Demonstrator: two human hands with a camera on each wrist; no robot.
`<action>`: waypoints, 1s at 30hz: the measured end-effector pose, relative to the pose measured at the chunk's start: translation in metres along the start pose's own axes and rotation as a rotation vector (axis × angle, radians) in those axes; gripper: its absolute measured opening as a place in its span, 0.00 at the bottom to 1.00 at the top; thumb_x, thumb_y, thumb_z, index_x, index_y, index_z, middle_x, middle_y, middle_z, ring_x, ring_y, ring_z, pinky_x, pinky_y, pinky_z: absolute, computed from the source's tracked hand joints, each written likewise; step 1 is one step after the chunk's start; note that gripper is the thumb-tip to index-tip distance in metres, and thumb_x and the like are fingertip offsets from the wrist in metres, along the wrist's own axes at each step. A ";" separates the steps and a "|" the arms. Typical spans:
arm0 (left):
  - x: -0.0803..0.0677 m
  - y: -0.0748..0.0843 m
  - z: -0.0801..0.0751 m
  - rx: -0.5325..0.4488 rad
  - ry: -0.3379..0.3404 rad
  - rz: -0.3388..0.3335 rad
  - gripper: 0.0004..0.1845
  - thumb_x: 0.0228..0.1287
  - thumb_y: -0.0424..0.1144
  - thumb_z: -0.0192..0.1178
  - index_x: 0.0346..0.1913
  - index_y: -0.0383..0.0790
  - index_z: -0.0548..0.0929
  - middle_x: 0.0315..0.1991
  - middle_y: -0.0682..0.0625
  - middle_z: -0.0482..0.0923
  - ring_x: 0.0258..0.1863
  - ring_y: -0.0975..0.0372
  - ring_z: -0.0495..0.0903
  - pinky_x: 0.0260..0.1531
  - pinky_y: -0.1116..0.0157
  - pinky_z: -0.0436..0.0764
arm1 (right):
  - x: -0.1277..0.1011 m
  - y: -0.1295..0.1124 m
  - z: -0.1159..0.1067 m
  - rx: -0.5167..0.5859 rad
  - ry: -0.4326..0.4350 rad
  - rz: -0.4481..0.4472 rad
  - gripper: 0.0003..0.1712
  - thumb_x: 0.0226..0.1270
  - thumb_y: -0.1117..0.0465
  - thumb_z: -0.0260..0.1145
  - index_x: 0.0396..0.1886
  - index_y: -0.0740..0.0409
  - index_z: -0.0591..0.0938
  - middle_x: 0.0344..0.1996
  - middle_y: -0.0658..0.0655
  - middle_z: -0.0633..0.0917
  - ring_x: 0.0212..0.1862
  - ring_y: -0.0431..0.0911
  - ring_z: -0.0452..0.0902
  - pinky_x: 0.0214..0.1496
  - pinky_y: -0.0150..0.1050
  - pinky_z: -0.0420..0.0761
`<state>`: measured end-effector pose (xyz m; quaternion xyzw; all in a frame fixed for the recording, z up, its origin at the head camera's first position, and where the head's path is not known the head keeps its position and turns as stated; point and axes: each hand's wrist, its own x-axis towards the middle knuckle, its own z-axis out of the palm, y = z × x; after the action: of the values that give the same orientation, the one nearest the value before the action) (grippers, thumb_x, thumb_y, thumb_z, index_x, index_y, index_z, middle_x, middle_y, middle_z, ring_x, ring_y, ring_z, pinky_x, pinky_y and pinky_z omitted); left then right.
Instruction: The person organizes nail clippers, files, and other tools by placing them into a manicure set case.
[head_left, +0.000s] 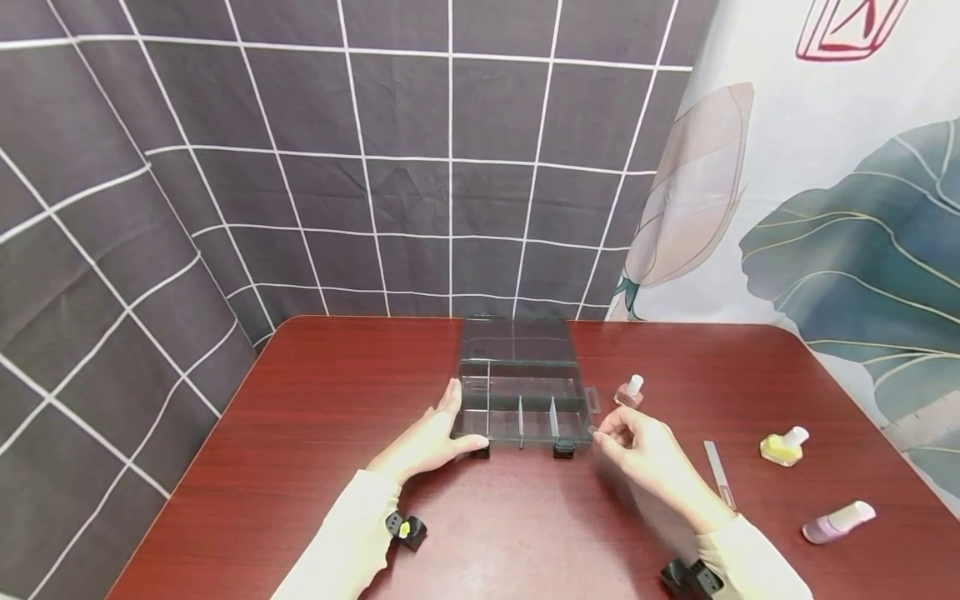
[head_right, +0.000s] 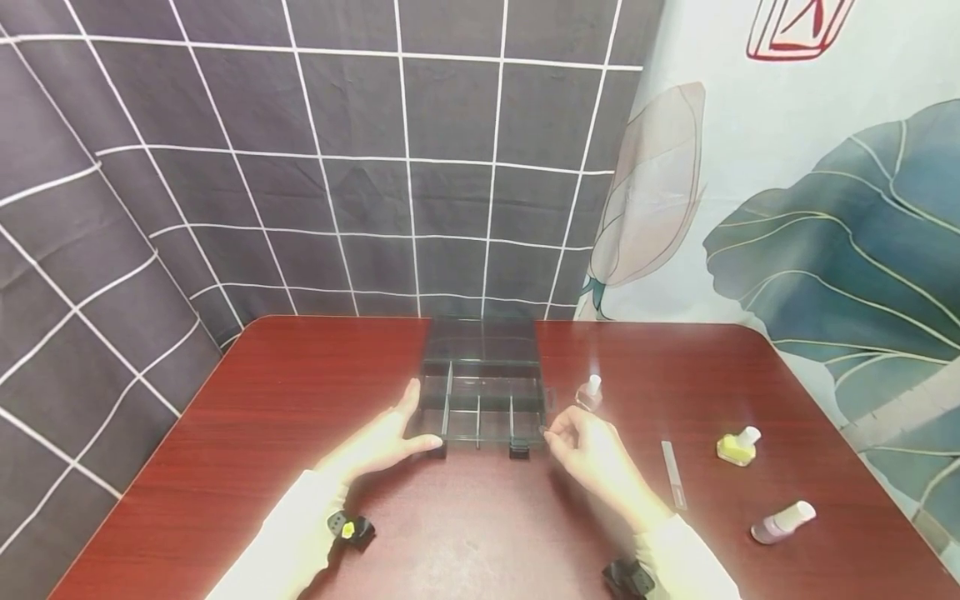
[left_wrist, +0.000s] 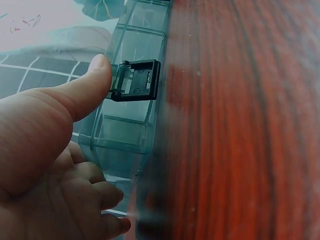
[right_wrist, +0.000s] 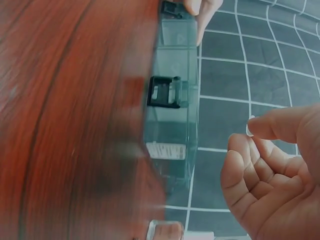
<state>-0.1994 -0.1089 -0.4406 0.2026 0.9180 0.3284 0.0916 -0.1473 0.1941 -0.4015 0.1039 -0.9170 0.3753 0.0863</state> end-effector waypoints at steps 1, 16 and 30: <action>0.000 0.000 0.000 0.001 -0.002 -0.001 0.52 0.59 0.58 0.59 0.72 0.29 0.42 0.73 0.38 0.36 0.71 0.55 0.43 0.67 0.51 0.48 | 0.001 -0.001 0.002 0.012 -0.001 -0.001 0.06 0.55 0.67 0.67 0.25 0.54 0.78 0.16 0.44 0.74 0.21 0.36 0.68 0.24 0.31 0.70; 0.000 0.000 -0.001 -0.017 -0.016 -0.019 0.53 0.59 0.59 0.59 0.72 0.31 0.41 0.73 0.39 0.35 0.70 0.55 0.43 0.67 0.52 0.47 | 0.019 -0.018 0.023 0.134 -0.018 -0.029 0.06 0.54 0.68 0.68 0.24 0.55 0.79 0.17 0.46 0.76 0.22 0.37 0.71 0.24 0.30 0.72; 0.001 0.001 -0.001 -0.015 -0.016 -0.020 0.53 0.59 0.58 0.59 0.72 0.30 0.41 0.73 0.37 0.36 0.70 0.54 0.45 0.67 0.51 0.48 | 0.033 -0.045 0.049 0.264 -0.114 -0.102 0.06 0.54 0.66 0.69 0.24 0.57 0.79 0.18 0.46 0.77 0.21 0.37 0.71 0.23 0.29 0.72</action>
<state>-0.2003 -0.1086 -0.4392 0.1954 0.9168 0.3326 0.1036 -0.1718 0.1236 -0.3982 0.1822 -0.8566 0.4811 0.0385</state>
